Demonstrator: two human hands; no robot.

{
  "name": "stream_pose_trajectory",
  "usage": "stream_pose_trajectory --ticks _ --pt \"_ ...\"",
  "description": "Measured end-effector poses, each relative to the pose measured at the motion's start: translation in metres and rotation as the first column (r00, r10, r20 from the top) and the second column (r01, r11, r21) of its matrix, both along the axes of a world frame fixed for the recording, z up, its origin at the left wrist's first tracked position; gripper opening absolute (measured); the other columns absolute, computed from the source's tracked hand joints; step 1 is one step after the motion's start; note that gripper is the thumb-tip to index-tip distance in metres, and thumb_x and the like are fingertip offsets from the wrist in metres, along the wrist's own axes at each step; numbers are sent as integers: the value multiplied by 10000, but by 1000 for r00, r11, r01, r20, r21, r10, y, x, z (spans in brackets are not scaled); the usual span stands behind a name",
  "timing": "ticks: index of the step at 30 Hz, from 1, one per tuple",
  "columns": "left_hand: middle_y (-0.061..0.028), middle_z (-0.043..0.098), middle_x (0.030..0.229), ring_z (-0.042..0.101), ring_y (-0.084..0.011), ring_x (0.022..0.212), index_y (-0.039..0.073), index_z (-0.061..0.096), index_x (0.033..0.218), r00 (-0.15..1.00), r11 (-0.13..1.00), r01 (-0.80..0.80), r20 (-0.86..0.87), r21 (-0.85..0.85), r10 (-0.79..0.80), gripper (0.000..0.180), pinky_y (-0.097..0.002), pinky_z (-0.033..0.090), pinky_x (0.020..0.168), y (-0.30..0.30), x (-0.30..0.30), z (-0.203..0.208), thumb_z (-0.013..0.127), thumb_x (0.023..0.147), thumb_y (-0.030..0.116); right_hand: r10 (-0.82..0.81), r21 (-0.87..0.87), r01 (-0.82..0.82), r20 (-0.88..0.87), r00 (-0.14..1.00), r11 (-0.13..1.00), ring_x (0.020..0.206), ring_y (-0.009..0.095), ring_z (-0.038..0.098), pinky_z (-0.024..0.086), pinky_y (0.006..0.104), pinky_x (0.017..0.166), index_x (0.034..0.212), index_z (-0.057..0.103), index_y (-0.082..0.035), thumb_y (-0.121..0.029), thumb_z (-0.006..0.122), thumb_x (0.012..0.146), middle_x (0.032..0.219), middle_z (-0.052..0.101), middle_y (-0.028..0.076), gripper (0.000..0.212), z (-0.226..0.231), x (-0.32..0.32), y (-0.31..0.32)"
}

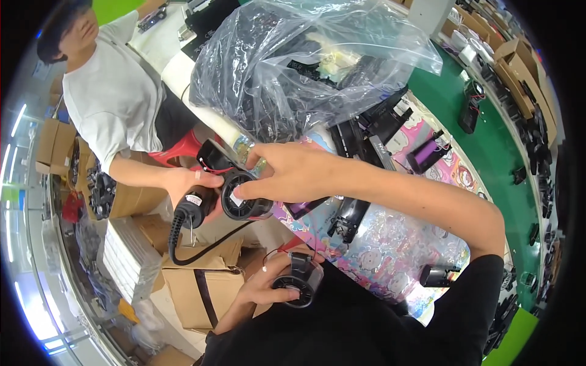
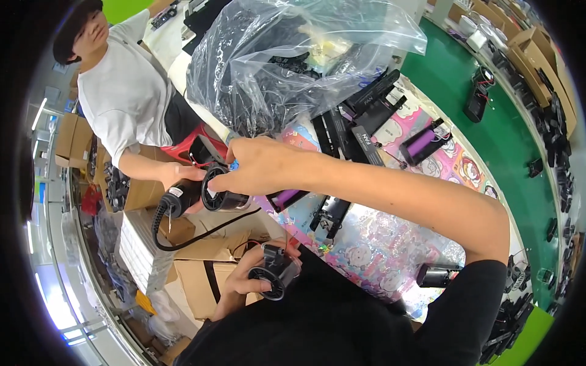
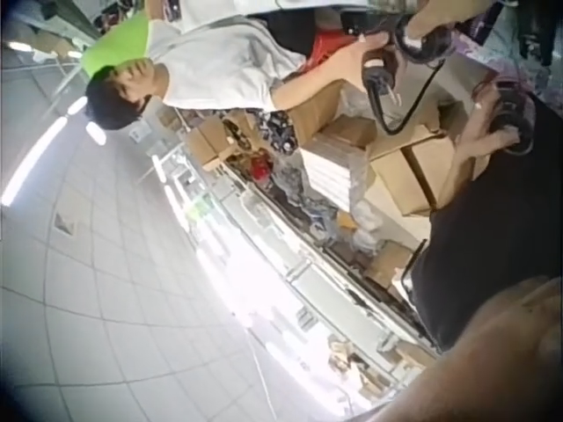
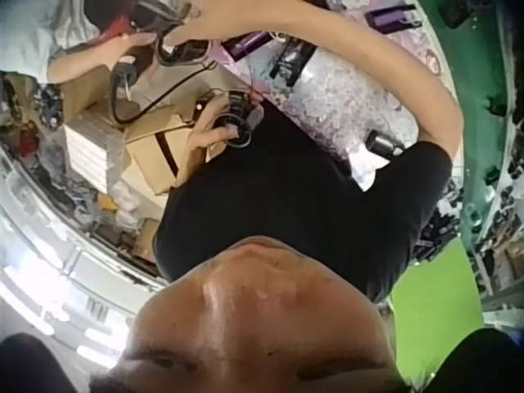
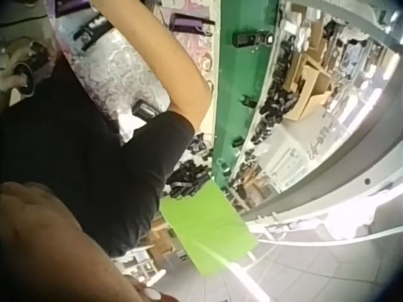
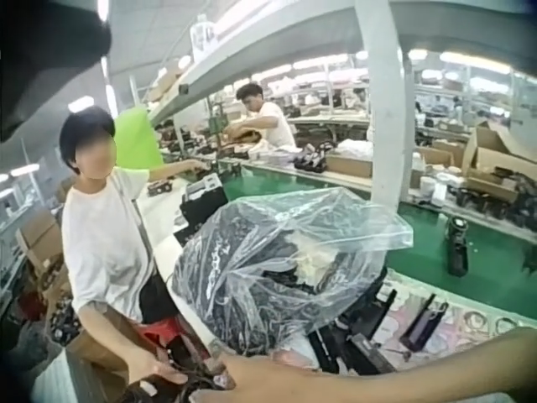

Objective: The person assembles handheld electronic fans by connecting internal electronic components, motor units, and connecting wires into plastic fan housings and casings. The components are fitted together by hand, with a prying tool used to secure parts into the housing.

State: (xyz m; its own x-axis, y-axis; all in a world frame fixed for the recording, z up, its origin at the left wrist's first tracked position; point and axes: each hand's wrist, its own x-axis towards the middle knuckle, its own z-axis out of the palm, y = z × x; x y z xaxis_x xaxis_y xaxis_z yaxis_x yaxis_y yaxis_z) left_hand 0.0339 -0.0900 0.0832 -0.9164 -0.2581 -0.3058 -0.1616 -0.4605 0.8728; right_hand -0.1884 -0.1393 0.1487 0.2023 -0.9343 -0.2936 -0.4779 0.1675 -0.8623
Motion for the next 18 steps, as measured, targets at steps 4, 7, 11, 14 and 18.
stream_pose_trajectory --ticks 4,7,11,14,18 --pt "-170 547 1170 553 -271 1081 -46 453 1239 999 1000 17 -39 -5 -17 750 -344 406 935 10 -5 -3 684 591 255 -66 -4 67 95 993 998 754 190 632 505 307 663 1204 448 40 -385 672 800 921 643 173 627 0 4 20" --pt "-150 490 1232 494 -247 1141 -36 420 1281 997 994 76 -19 75 -75 681 -348 365 979 12 -8 9 658 683 187 -114 13 114 183 977 993 716 154 605 495 278 613 1207 441 33 -309 682 810 883 621 139 577 5 -4 37" --pt "-124 472 1266 461 -228 1183 -15 378 1333 988 985 121 -117 125 -106 659 -345 337 1009 27 -6 -6 655 758 147 -128 -133 161 229 965 978 899 162 555 469 300 787 1232 443 -2 -207 708 795 956 573 118 550 8 -19 64" --pt "-122 472 1271 455 -223 1196 -15 373 1338 982 984 146 -131 101 -133 666 -347 331 1019 30 -20 -2 658 759 152 -143 -198 230 374 916 953 878 179 570 484 312 755 1256 390 24 -164 720 765 1039 562 143 621 8 -35 87" --pt "-123 466 1283 449 -220 1201 -21 364 1343 971 973 221 -113 70 -212 657 -353 318 1030 34 -38 1 649 772 134 -215 -105 329 566 796 939 845 116 501 455 263 718 1321 326 -49 -41 699 786 1058 450 67 653 31 -55 129"
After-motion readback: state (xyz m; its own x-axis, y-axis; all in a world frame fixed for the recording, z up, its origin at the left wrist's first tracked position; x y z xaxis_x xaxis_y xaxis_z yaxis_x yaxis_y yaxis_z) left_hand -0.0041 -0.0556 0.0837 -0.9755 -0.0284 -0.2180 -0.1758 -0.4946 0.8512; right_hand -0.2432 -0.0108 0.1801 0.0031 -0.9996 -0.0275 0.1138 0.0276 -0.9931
